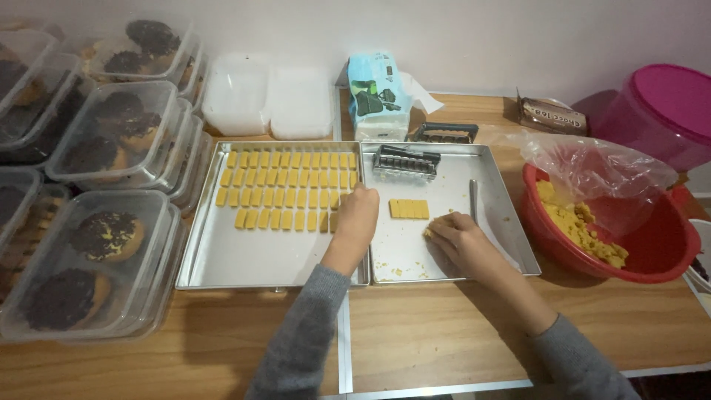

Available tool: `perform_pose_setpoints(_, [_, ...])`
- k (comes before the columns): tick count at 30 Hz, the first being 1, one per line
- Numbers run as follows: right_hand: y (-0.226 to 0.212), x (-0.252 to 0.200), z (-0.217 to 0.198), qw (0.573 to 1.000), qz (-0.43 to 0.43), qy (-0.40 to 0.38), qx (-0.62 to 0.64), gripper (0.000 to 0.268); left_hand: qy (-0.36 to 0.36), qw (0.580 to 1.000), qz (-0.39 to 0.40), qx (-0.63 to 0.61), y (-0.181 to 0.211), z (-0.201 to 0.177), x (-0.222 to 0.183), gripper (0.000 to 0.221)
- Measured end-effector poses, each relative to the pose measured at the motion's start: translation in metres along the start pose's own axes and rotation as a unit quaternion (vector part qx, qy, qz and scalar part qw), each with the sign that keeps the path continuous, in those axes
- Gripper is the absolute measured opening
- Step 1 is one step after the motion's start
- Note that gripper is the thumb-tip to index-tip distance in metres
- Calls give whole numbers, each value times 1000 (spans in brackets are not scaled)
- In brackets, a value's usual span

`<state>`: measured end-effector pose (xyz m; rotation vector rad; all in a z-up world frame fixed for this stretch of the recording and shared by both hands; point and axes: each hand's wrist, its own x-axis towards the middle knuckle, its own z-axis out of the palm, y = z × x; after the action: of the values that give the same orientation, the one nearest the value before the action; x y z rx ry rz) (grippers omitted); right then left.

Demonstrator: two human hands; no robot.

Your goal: The person is manually shaping yellow dough into small rectangular strips using their hands and a small tool, then arranging them neatly on a baking tray.

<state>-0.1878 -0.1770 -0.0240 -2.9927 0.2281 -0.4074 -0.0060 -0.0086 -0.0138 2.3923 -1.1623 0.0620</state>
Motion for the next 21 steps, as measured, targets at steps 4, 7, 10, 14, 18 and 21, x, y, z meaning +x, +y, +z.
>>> perform_pose_setpoints(4, [0, -1, 3, 999, -17, 38, -6, 21, 4, 1000, -1, 4, 8, -16, -7, 17])
perform_pose_setpoints(7, [4, 4, 1, 999, 18, 30, 36, 19, -3, 1000, -10, 1, 10, -18, -8, 14])
perform_pose_setpoints(10, [5, 7, -6, 995, 55, 26, 74, 18, 0, 1000, -2, -4, 8, -14, -8, 16])
perform_pose_setpoints(14, [0, 13, -28, 968, 136, -3, 211, 25, 8, 1000, 6, 10, 2, -1, -3, 16])
perform_pose_setpoints(18, [11, 28, -44, 955, 193, 25, 225, 44, 4, 1000, 1, 5, 1, 1, -1, 15])
perform_pose_setpoints(21, [45, 48, -30, 962, 203, 49, 174, 40, 9, 1000, -3, 5, 2, 1, -1, 15])
